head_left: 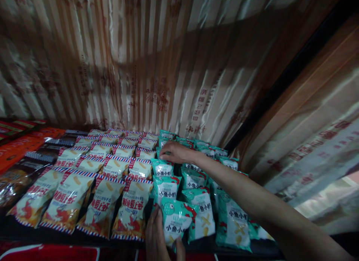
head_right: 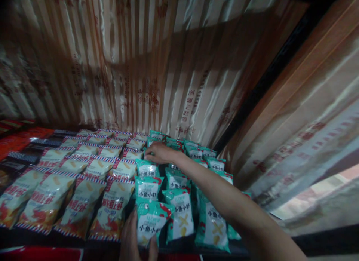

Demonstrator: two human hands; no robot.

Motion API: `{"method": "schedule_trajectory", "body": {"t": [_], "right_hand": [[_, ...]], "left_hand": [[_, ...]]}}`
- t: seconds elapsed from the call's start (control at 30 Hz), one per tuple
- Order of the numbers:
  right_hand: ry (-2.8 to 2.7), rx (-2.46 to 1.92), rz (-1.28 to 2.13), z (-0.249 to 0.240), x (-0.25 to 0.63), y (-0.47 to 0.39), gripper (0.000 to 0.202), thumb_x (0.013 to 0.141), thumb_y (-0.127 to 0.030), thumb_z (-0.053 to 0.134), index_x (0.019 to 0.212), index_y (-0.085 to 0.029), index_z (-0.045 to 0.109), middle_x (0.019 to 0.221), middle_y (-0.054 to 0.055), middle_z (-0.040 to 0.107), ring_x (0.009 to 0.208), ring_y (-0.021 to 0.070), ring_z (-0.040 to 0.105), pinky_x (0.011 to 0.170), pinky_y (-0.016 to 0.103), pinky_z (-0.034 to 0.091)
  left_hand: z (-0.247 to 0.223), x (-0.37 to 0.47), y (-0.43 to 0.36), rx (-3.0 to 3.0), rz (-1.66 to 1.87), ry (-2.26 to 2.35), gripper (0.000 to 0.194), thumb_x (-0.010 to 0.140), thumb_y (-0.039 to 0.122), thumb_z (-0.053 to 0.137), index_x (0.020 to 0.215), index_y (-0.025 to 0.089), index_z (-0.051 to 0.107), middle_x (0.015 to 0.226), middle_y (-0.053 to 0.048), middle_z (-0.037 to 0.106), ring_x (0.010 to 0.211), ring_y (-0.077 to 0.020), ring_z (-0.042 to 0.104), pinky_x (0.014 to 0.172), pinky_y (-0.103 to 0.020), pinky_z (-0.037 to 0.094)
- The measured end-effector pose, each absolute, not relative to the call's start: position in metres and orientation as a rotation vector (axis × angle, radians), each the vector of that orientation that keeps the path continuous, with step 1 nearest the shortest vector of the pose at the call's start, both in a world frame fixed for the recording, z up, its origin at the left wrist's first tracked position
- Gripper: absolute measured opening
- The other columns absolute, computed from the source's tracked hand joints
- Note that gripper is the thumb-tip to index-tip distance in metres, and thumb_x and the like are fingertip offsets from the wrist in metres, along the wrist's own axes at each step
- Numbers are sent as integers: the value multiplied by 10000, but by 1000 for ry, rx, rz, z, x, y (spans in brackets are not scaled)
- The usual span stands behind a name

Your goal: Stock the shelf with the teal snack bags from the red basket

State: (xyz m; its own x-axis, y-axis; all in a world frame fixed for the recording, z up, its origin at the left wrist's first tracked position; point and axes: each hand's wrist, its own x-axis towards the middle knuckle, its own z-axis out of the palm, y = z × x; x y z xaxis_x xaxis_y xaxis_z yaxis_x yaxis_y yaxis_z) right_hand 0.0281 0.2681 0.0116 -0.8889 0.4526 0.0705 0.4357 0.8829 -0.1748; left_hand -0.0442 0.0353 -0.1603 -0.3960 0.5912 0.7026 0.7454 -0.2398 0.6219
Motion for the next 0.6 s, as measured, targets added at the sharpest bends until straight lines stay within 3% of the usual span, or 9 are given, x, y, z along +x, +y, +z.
{"method": "schedule_trajectory", "body": {"t": [0.1,0.27,0.6], "right_hand": [[-2974,-704,309,9,24,263,144,858,-217,578,904,-162,702,833,49,708,780,150,606,719,234,401],[-2975,-761,307,1,27,269,155,815,-121,554,730,-152,680,700,17,666,668,125,561,658,216,376],[-2976,-816,274,3,31,269,173,808,-102,533,710,-159,663,674,-5,646,639,113,559,629,204,373]], "left_hand": [[-160,-45,34,-1653,-1742,-1824,644,800,175,460,1420,141,289,1208,-180,560,1131,-291,541,866,-426,481],[-161,-46,34,-1633,-1760,-1840,622,801,194,471,1401,137,323,1204,-173,578,1128,-286,552,878,-428,480],[-161,-46,33,-1640,-1771,-1879,645,795,187,484,1416,160,309,1217,-161,576,1126,-293,552,884,-435,474]]}}
